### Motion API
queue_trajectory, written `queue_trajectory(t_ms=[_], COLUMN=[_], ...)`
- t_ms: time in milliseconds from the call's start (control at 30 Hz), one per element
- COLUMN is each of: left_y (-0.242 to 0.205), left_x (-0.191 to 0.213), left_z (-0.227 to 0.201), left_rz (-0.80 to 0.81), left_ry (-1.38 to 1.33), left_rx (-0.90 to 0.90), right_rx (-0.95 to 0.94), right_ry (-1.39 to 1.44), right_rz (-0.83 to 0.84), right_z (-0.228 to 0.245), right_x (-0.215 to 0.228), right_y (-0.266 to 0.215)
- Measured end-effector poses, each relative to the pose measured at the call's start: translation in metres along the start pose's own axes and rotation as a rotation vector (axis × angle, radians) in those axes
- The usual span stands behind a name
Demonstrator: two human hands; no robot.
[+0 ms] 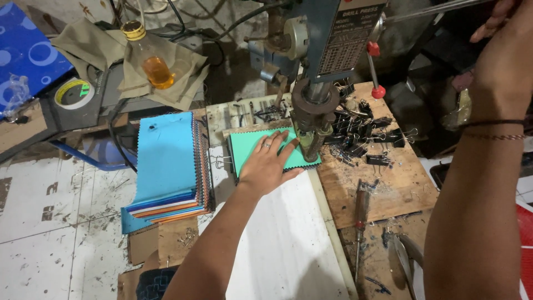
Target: The person aligns a stack of colorful paper under a drill press and operates the lever to drill holes. They then remove the paper, flip it, and repeat the process.
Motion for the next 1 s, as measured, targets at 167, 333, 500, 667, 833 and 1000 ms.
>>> queue_trajectory(t_ms=[167,333,500,667,833,1000], left_y=[0.000,0.000,0.001,0.000,0.000,0.000], left_x=[0.001,0.001,0.001,-0.001,0.001,0.000], left_z=[0.000,0.000,0.000,0.000,-0.001,0.000], left_rz=[-0.010,-0.004,0.041,-0.029,-0.027,-0.006], left_ry=[0.001,0.020,0.004,0.027,0.026,0.010], left_rx=[-0.004,0.004,0.011,-0.004,-0.003,0.005], right_rx=[-0.303,0.138,-0.305,-0.305,-0.284,0.606], right_ry=[-0.121,-0.021,-0.085,-0.092,-0.033,-0.211], right_rz=[0.014,0.072,0.000,0.007,0.003,0.427], right_z=[0.009,-0.017,0.017,0.010,0.014,0.002], right_x=[-0.001,0.005,-0.002,-0.002,-0.001,0.000], right_y=[-0.013,-0.004,-0.019,-0.019,-0.028,-0.034])
Point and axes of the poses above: each hand's wrist, its own y-axis towards the middle knuckle, its own x-axis out of the back of the hand, z = x × y, the point moved 7 cm from there along y, towards the middle knuckle, and after that the axes turned 10 degrees about x, right-handed, at the moved point
